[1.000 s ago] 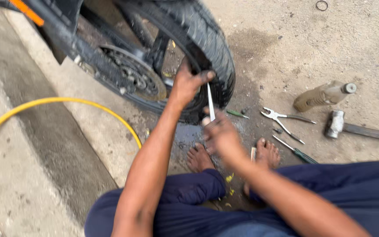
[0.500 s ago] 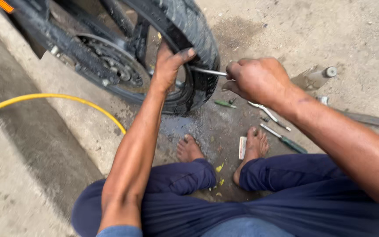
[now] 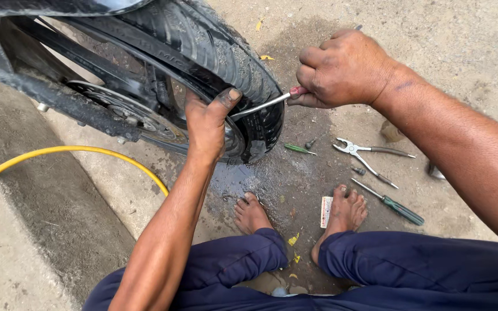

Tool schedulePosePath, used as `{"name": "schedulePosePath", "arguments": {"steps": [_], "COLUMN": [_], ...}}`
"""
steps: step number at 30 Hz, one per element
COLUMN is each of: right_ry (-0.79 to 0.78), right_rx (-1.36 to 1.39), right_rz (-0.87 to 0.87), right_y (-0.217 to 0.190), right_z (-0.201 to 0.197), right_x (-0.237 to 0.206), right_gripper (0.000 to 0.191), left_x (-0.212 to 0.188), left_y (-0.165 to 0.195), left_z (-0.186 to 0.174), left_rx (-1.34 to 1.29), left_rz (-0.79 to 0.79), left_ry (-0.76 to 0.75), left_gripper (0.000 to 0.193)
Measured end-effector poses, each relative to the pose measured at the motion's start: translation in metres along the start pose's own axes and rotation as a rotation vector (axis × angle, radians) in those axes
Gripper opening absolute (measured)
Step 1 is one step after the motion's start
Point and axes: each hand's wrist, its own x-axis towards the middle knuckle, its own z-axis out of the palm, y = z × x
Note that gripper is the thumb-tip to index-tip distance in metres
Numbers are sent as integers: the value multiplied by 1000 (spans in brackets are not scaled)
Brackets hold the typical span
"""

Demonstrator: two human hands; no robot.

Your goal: The person kneels beside a motorcycle and works on the front tire, inserting a metal tool between the tire bead and rim and working it around the wheel while holding the tire steady. The person switches between a metal rod and a green-handled screwdriver-like tool and presses the tire with their hands.

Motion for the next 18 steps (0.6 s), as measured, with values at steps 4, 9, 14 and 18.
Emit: {"name": "schedulePosePath", "arguments": {"steps": [4,9,14,18], "right_ry": [-289,-217,-293,-150], "right_rx": [155,266,509,1141], "right_rz": [207,856,966,1284], "right_y": [37,123,18,-12], "right_z": [39,19,90,126], "right_x": [3,134,172,73], "right_gripper": [41,36,46,50], "left_x": [-8,-8,-10,-29], "left_y": [-4,46,48,21], "left_z": [-9,-27,-16,-8], "left_rx": [91,888,292,97], "left_rz": [-3,335,-141,-81], "left_ry": [14,-34,-255,-217], "left_gripper": [41,86,63,77]}}
